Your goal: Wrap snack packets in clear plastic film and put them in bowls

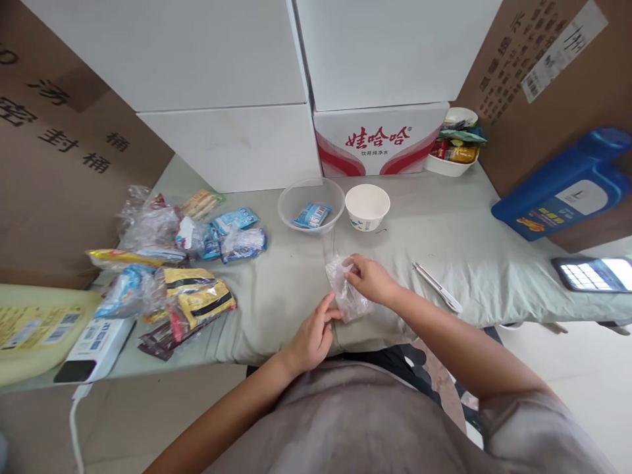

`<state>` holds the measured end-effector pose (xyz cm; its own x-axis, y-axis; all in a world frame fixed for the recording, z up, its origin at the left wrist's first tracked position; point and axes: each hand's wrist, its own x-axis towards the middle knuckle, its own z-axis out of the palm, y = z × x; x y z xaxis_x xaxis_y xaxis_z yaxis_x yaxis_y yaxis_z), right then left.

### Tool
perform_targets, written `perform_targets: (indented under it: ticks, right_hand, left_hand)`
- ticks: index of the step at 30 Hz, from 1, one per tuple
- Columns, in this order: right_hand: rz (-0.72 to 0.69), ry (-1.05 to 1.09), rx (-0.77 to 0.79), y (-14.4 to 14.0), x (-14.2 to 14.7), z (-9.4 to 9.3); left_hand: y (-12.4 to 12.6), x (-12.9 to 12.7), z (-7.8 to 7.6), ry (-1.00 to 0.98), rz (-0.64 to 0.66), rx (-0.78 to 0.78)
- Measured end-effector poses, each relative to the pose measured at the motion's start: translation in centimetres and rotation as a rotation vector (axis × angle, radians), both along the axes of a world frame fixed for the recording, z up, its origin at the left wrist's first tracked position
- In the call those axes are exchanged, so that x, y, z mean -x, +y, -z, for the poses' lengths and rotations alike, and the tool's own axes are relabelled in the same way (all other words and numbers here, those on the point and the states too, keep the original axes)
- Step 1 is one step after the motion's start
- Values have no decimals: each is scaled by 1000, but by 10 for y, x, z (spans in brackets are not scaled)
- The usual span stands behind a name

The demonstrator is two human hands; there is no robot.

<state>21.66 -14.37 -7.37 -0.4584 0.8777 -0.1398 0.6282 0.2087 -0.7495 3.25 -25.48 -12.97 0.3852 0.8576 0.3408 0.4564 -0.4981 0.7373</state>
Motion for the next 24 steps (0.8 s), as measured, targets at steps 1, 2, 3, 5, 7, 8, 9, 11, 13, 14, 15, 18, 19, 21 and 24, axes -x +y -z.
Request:
perform_targets:
  ticks: [1, 2, 3, 5, 7, 8, 9, 11, 13, 14, 15, 18, 19, 21, 24]
  right_hand:
    - [33, -59, -30, 5, 8, 6]
    - [57, -115, -62, 8, 14, 12]
    - [72, -162, -89, 9, 18, 16]
    - [85, -215, -122, 8, 20, 21]
    - [84, -224, -126, 5, 19, 23]
    - [79, -228, -127, 4, 19, 24]
    - [73, -234, -129, 4, 18, 24]
    - [66, -251, -142, 3, 19, 26]
    - [64, -274, -161, 3, 21, 26]
    - [60, -284, -166, 4, 20, 26]
    - [50, -296, -169, 4, 18, 25]
    - [72, -380, -226, 6, 2, 21]
    - [108, -422, -288, 6, -6, 18]
    - [179, -464, -462, 1, -20, 14]
    - [-15, -365, -675, -22, -31, 14]
  left_hand:
    - [0, 0, 0, -6, -2, 13]
    - [0, -1, -1, -5, 5, 11]
    - [-1, -1, -2, 2, 18, -2]
    - [-1, -2, -8, 26, 54, -29]
    - [3, -1, -17, 52, 31, -46]
    - [7, -1, -23, 61, -15, -58]
    - [13, 0, -28, 69, -73, -80]
    - [30, 0, -35, 96, -173, -137]
    - [50, -1, -37, 169, -197, -178]
    - [60, -2, -35, 226, -188, -186]
    - [68, -3, -32, 290, -172, -186]
    - [83, -4, -19, 437, -121, -176]
    - [84, -4, -16, 455, -109, -174]
    - [83, -3, -12, 461, -95, -168]
    - [81, -1, -11, 479, -86, -176]
